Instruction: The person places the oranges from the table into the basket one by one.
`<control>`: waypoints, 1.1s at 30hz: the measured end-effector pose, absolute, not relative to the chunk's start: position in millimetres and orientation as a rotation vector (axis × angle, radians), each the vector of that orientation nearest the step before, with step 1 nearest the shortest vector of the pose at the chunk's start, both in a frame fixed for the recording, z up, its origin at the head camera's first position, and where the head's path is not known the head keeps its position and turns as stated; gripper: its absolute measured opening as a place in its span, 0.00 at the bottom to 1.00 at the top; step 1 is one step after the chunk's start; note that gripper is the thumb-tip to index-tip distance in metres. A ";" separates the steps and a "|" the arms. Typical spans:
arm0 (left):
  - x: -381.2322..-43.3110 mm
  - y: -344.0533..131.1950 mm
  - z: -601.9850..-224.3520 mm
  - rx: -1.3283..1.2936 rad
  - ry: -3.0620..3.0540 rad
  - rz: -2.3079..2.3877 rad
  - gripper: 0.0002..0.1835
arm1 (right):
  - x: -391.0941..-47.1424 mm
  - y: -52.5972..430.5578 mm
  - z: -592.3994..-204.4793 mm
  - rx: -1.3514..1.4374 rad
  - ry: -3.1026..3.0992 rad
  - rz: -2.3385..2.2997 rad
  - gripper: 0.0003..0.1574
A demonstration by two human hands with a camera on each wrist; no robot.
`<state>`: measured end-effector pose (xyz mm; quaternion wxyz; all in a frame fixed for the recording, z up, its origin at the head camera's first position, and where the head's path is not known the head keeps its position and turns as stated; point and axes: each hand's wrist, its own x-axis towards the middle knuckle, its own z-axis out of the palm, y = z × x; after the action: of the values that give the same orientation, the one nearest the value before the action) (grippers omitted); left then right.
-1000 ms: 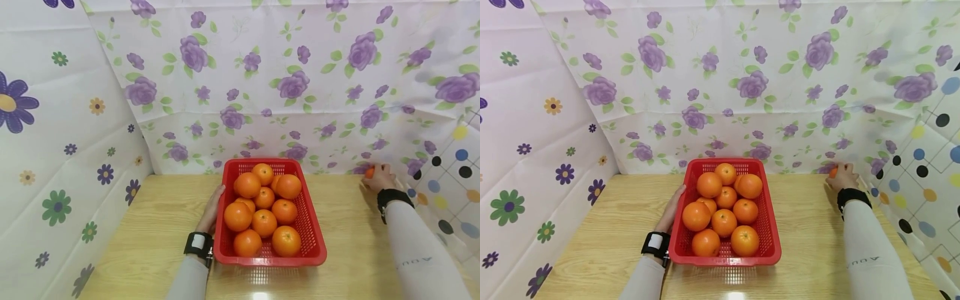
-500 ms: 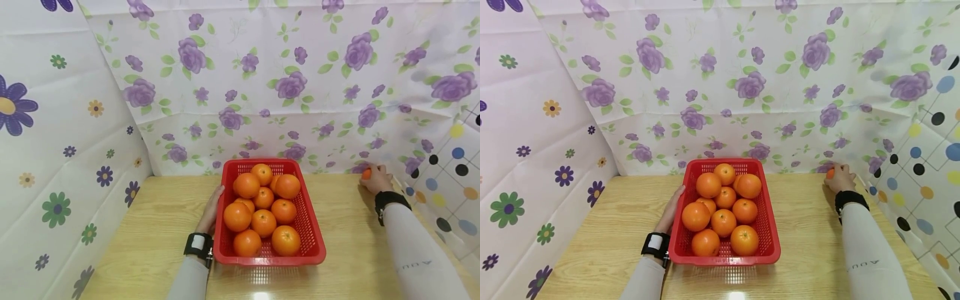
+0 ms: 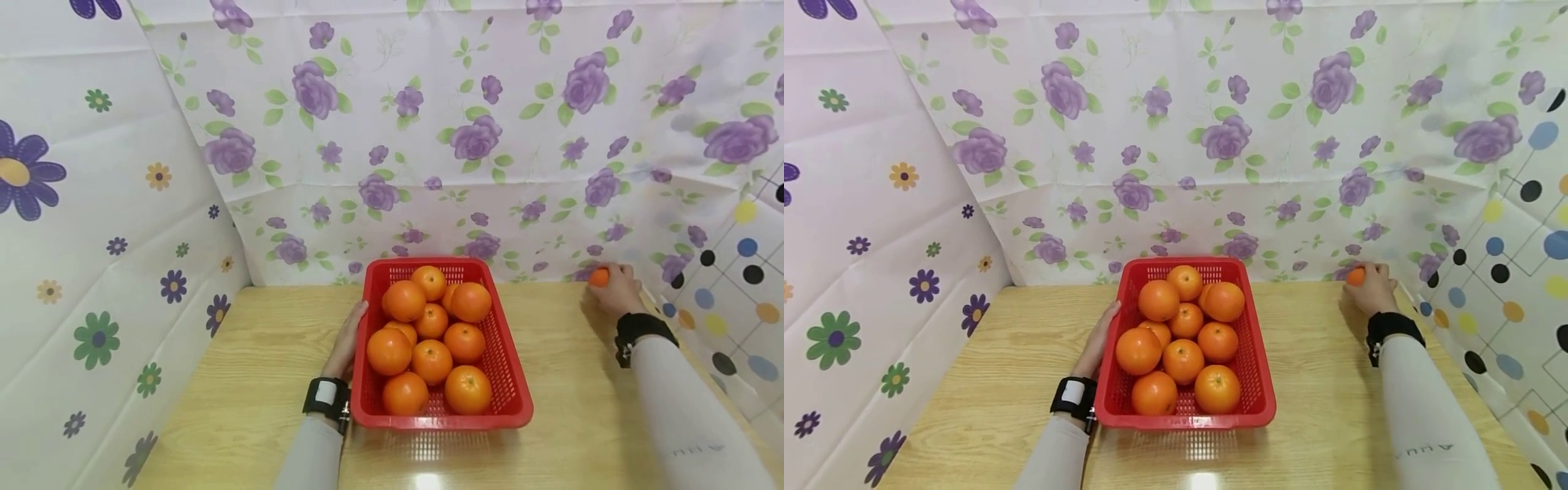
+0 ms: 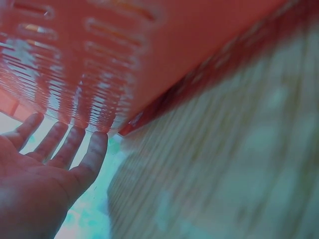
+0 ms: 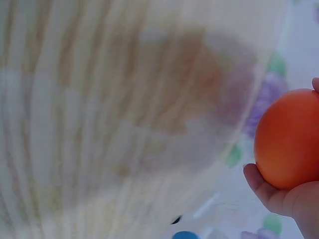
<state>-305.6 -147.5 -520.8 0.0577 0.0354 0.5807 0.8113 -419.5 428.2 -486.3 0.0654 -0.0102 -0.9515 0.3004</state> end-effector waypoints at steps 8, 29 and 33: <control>-306.3 -147.5 -519.9 0.103 1.755 2.443 0.37 | -407.1 399.5 -456.7 0.130 -2.758 0.975 0.39; -304.2 -147.4 -520.1 0.097 1.746 2.451 0.36 | -355.5 277.6 -361.0 0.621 -2.600 1.031 0.33; -305.2 -147.2 -519.5 0.110 1.738 2.457 0.35 | -347.7 261.2 -353.8 0.696 -2.582 1.025 0.32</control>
<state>-305.2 -147.2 -519.5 0.0652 0.0365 0.5759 0.8141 -347.7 261.2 -353.8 0.1384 0.2406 -0.8929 0.3545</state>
